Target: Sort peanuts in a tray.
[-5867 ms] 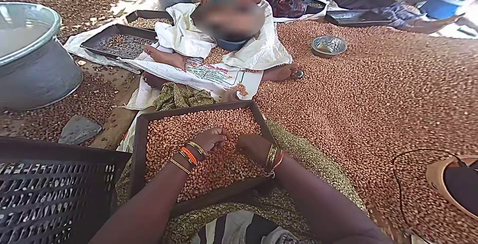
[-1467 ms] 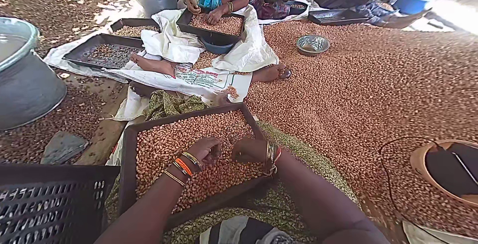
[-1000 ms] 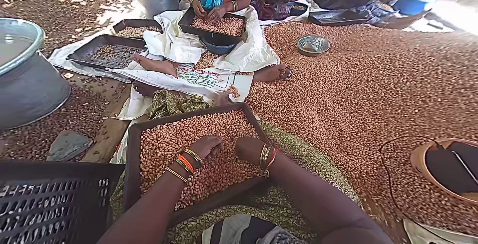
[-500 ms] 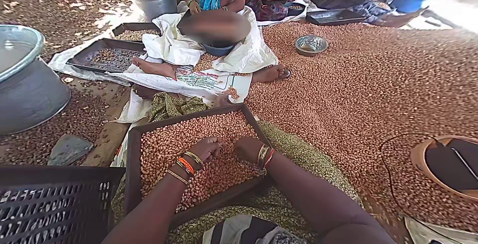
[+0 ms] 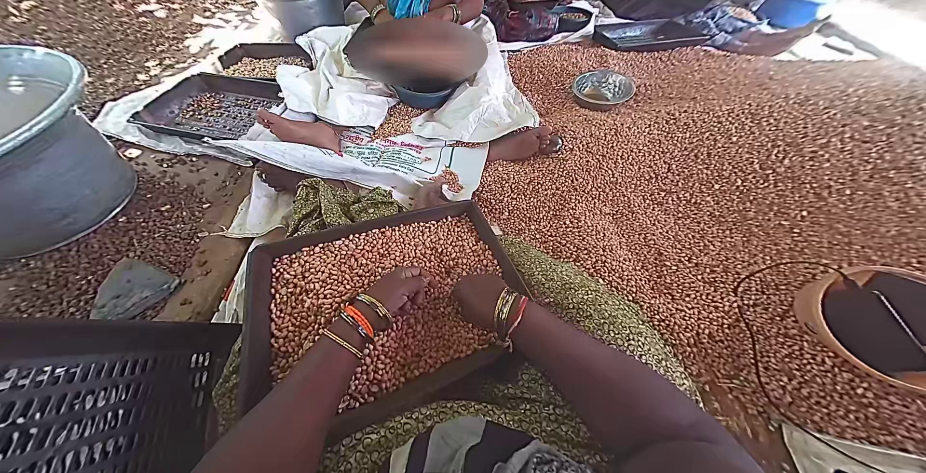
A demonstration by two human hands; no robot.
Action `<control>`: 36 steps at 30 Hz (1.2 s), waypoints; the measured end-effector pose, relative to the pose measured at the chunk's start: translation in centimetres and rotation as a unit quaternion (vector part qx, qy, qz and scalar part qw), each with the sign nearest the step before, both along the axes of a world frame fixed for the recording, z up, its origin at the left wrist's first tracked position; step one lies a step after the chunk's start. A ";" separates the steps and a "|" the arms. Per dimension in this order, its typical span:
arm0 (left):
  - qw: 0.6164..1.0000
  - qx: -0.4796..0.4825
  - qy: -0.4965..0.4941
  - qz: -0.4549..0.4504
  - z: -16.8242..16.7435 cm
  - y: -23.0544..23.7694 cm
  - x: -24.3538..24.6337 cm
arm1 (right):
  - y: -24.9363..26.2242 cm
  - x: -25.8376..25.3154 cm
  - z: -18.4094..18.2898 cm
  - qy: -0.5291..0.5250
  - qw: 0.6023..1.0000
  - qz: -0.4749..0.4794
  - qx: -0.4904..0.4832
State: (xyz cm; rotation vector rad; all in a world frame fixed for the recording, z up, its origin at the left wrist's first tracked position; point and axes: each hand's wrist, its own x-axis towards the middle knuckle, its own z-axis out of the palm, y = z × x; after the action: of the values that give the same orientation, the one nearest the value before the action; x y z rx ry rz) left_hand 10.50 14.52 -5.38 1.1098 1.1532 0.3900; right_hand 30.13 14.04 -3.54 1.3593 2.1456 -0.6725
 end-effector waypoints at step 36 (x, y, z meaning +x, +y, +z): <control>0.991 -0.116 -0.018 0.068 0.0 -1.1 1.5 | 0.5 2.2 0.8 0.469 0.879 -0.065 0.056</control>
State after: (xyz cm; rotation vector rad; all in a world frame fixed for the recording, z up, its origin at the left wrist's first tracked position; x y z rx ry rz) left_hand 12.01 13.41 -5.40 0.8215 1.2121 0.3685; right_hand 32.30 14.53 -2.69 1.3986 2.8544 -1.5241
